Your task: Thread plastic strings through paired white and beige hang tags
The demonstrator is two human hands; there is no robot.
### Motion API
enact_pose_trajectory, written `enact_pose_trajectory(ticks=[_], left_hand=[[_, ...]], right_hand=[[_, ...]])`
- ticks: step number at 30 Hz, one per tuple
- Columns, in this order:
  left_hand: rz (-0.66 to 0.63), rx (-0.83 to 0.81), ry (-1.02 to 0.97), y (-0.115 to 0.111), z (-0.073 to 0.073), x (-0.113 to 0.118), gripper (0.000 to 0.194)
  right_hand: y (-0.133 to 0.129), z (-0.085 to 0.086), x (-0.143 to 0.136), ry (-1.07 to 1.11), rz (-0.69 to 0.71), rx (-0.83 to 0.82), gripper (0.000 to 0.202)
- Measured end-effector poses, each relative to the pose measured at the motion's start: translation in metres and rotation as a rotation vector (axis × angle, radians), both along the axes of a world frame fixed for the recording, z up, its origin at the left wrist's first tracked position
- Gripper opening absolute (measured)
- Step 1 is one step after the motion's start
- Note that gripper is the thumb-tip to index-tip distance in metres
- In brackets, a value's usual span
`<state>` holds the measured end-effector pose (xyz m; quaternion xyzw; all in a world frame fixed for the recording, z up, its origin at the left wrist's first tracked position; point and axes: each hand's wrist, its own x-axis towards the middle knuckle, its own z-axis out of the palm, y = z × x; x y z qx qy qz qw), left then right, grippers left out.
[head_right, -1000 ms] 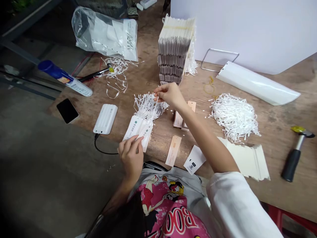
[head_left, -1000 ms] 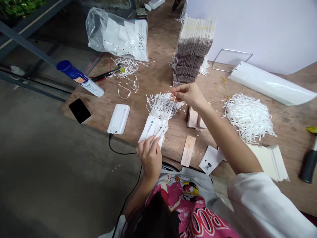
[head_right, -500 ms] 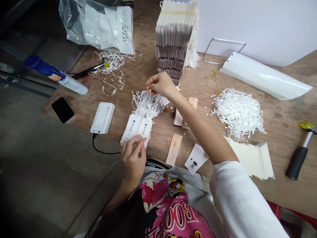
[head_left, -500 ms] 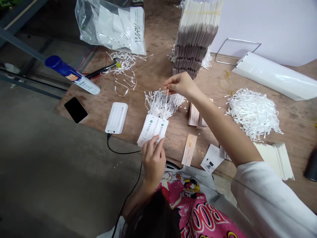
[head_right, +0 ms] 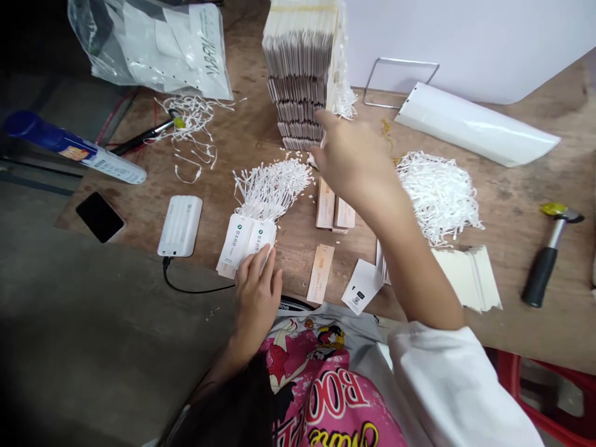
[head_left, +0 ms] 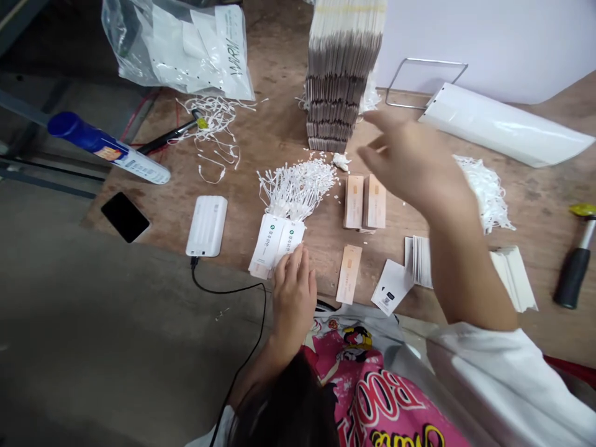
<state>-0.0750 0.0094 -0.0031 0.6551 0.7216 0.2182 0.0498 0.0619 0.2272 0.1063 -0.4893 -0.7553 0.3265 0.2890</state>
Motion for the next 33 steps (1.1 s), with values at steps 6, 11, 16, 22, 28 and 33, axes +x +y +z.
enact_pose_trajectory(ticks=[6,11,16,22,28,33], left_hand=[[-0.074,-0.011,-0.193,0.005,-0.013,0.024,0.023],[-0.010,-0.253,-0.165,0.015,-0.023,0.057,0.037],[0.076,-0.357,-0.106,0.028,-0.017,0.071,0.048],[0.107,-0.404,-0.332,0.038,-0.013,0.062,0.039],[0.068,-0.424,-0.961,0.028,-0.012,0.055,0.022],[0.047,-0.375,-1.309,0.015,-0.006,0.066,0.024]], right_hand=[[-0.133,-0.014,0.097,-0.292,-0.212,0.272,0.027],[-0.218,-0.109,0.128,-0.307,-0.018,0.232,0.036],[-0.253,-0.158,0.129,-0.229,-0.064,0.265,0.045],[-0.260,-0.148,0.131,-0.031,-0.206,0.291,0.039],[-0.259,-0.117,0.115,0.235,-0.745,0.312,0.025],[-0.245,-0.102,0.092,0.887,-0.949,-0.313,0.007]])
